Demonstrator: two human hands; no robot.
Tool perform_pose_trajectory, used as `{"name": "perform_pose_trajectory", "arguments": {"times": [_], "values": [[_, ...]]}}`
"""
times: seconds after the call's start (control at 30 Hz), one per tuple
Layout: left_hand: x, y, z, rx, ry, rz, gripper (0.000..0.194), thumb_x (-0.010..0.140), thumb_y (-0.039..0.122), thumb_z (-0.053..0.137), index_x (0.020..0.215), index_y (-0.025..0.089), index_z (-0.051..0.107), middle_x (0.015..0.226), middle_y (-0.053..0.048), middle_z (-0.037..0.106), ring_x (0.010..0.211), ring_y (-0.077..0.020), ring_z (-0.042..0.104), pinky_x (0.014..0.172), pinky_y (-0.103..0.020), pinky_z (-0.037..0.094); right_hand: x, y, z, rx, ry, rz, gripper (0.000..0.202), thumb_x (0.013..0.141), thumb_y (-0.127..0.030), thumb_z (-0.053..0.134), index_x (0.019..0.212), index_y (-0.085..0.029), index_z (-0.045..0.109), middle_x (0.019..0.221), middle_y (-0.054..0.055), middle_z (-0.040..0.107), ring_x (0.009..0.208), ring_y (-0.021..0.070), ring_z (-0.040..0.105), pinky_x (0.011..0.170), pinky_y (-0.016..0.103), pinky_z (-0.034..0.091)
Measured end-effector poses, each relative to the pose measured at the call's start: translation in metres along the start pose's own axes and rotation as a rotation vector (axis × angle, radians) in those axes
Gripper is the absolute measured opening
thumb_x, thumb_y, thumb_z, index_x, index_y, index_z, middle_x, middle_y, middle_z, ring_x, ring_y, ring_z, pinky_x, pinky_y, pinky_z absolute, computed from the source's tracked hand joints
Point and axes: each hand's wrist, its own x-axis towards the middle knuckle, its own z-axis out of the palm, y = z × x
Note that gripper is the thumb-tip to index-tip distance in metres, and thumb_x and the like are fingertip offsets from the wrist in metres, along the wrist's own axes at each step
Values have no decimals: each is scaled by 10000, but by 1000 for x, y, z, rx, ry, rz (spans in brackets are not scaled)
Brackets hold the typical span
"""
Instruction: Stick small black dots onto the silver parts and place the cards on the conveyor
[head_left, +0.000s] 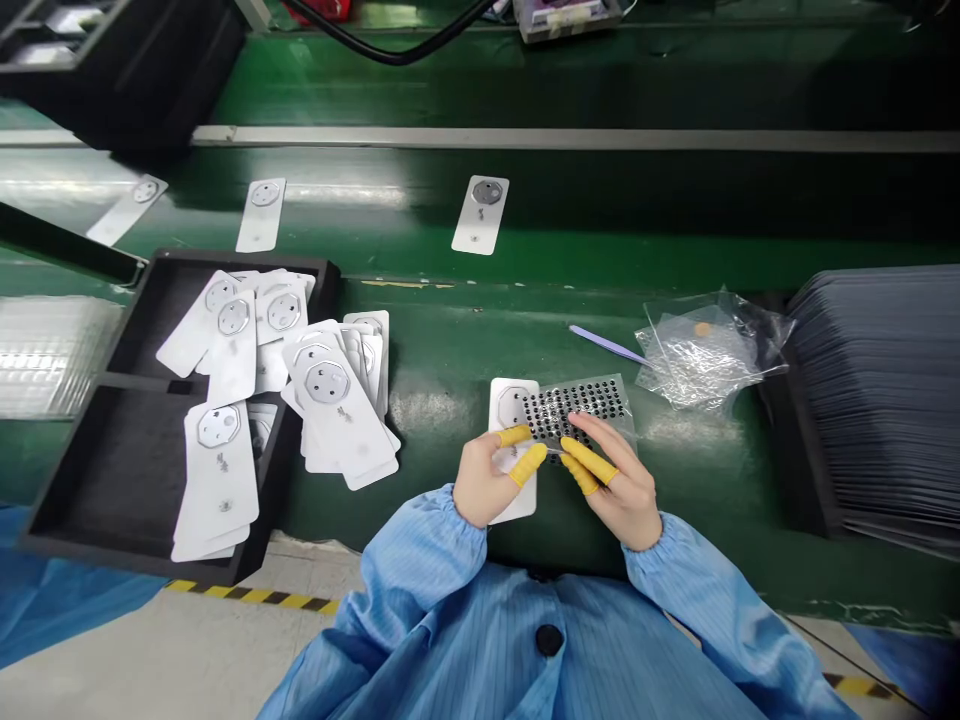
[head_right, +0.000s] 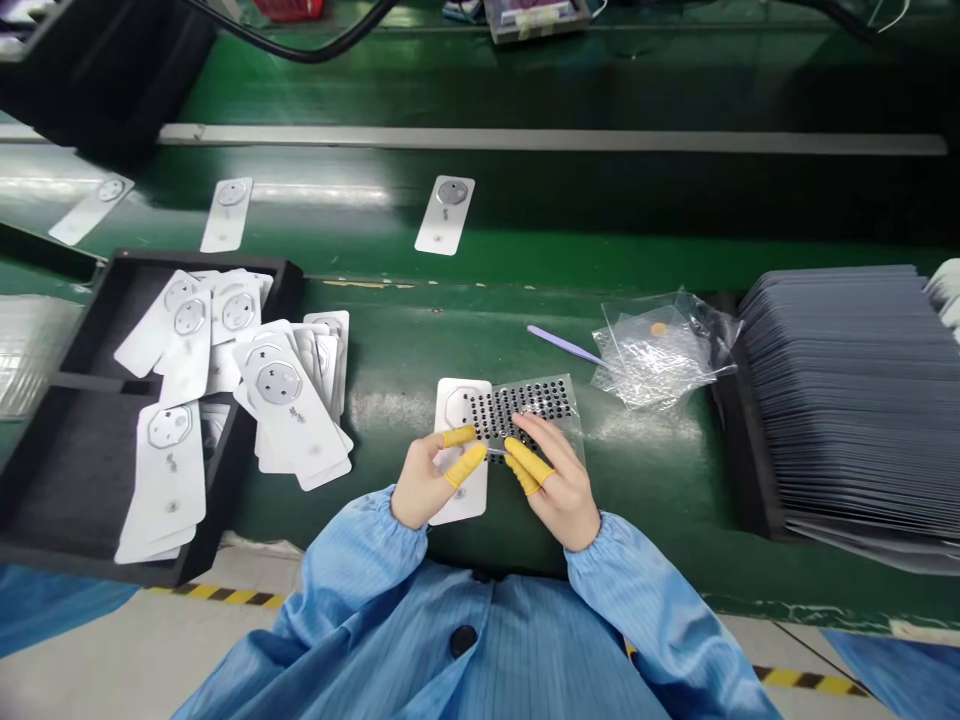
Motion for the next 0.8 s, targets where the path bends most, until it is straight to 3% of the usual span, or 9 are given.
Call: {"name": "perform_pose_trajectory", "arguments": {"times": [0.07,0.2,0.37,0.47,0.63,0.8], "values": [[1,3,7,-67,-9,-10,290,778,306,667,905,55,735,936,-162,748,876,-277,710,845,-407,567,7,-7,-7,35,-46,14,447,802,-79,635,1221,-220,575,1307,137,565,1229,269,531,986,540,493],[-2,3,7,-53,3,57,217,794,258,649,890,88,744,921,-134,753,854,-261,712,822,-394,576,20,-16,-11,69,2,8,371,798,-67,634,1135,-223,615,1116,102,647,1064,222,616,906,470,547],[-6,0,4,26,-17,218,198,818,240,621,943,146,742,918,-93,757,830,-241,713,786,-371,588,24,-10,-1,31,-109,-96,346,847,-73,555,1172,-185,589,1102,117,643,1028,205,625,871,398,567],[-5,-2,5,64,24,288,191,821,235,607,926,157,745,890,-85,760,813,-232,714,766,-356,594,19,-5,8,53,-91,-92,344,848,-84,554,1181,-165,581,1116,138,641,1016,208,634,807,348,581],[-3,-9,7,169,90,356,200,819,227,585,921,165,745,881,-92,755,786,-218,717,719,-322,599,12,-6,27,82,40,38,282,843,-88,557,1109,-173,597,1053,115,641,964,190,635,810,345,559],[5,-17,7,231,89,323,204,820,225,576,915,151,741,897,-107,753,804,-228,721,743,-336,595,15,-5,43,95,81,217,189,878,-113,487,1022,-175,593,1016,91,607,965,180,609,831,364,539]]}}
